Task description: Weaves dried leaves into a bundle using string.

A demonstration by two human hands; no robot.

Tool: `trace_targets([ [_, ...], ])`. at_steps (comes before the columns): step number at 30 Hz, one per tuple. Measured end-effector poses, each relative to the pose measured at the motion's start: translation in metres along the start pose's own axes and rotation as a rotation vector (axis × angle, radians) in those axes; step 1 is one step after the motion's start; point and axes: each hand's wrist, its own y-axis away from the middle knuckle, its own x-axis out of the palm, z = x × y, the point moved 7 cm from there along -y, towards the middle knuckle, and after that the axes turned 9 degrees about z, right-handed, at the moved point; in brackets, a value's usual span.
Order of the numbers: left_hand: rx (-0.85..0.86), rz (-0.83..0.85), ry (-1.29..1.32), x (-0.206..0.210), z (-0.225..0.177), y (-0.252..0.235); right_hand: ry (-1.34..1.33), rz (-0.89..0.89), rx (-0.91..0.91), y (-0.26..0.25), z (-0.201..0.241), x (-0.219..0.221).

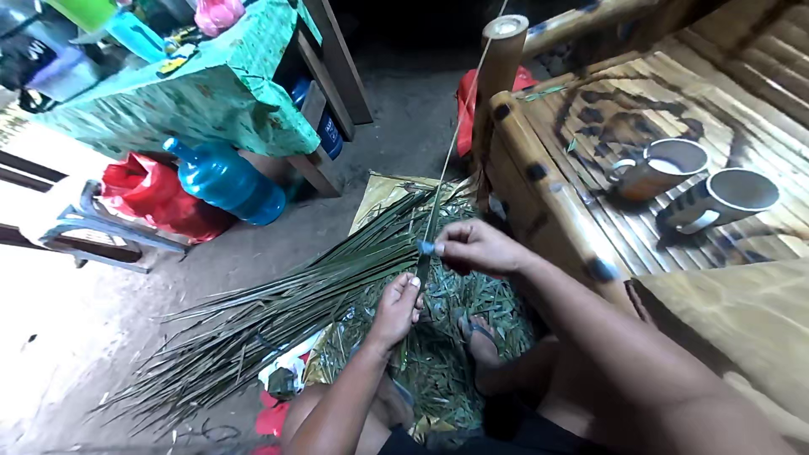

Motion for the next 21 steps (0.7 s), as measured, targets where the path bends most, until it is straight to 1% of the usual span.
trace_targets([
  [1,0.004,-0.011,0.028,-0.001,-0.001,0.0,-0.005,0.072,0.001,-0.004,-0.005,0.011],
  [3,0.022,-0.03,0.082,-0.003,-0.003,0.0,0.002,0.154,-0.031,-0.008,-0.009,0.024],
  [5,0.033,-0.017,0.115,-0.003,-0.005,0.001,0.005,0.175,-0.062,-0.009,-0.01,0.026],
  [7,0.031,0.007,0.119,-0.003,-0.005,0.003,0.03,0.152,-0.084,-0.008,-0.007,0.019],
  [10,0.027,0.046,0.102,0.001,-0.005,0.006,0.056,0.057,-0.148,-0.006,0.002,0.005],
  [14,0.035,0.108,0.106,0.009,-0.005,0.011,0.019,-0.113,-0.219,0.0,0.015,-0.028],
  [21,0.009,0.154,0.103,0.012,-0.001,0.01,-0.1,-0.394,-0.249,0.01,0.019,-0.066],
])
